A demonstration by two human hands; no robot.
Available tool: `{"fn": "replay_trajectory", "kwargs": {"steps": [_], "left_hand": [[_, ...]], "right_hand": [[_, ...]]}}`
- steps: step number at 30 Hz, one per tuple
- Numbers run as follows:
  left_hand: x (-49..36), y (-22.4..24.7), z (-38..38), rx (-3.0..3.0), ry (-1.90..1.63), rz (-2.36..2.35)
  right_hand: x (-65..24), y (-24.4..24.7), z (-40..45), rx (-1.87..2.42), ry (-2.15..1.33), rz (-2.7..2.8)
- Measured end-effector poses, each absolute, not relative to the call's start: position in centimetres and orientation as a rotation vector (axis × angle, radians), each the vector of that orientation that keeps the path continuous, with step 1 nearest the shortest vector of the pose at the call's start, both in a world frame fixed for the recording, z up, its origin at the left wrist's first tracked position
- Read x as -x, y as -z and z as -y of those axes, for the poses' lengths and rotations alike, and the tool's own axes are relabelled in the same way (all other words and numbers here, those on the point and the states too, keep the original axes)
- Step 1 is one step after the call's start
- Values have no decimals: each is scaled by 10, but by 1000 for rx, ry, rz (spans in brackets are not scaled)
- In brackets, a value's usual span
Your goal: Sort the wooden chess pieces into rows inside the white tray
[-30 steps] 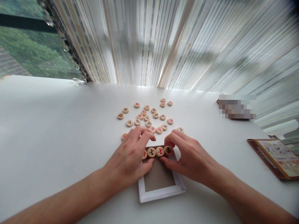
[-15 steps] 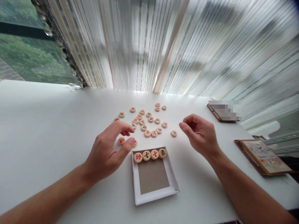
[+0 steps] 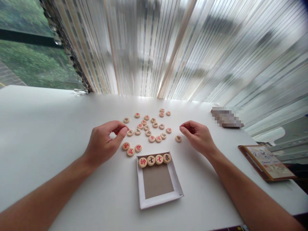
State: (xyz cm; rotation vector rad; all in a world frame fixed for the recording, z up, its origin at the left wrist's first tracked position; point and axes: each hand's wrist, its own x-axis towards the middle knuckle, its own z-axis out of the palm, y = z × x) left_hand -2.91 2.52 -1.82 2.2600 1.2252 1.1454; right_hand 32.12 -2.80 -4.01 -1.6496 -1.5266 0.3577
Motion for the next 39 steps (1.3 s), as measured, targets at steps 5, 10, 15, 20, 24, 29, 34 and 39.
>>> {"fn": "replay_trajectory", "kwargs": {"steps": [5, 10, 15, 20, 24, 29, 34, 39], "left_hand": [[27, 21, -24, -2248, -1117, -1226], [24, 19, -20, -2280, -1086, -1182], [21, 17, -19, -2271, -1089, -1181], [20, 17, -19, -2270, -1087, -1189], [22, 15, -19, -2250, -1073, -1215], [24, 13, -22, -2212, -1060, -1280], [28, 13, -27, -2196, -1051, -1329], [33, 12, -33, -2195, -1020, -1364]], "right_hand": [[-319, 40, 30, 1656, -381, 1571], [-314, 38, 33, 1650, -392, 1601], [-313, 38, 33, 1651, -402, 1613], [-313, 38, 34, 1657, -385, 1625], [-313, 38, 34, 1672, -390, 1641], [-313, 38, 36, 1688, -390, 1648], [-312, 36, 36, 1683, -350, 1651], [-311, 35, 35, 1687, -343, 1662]]}}
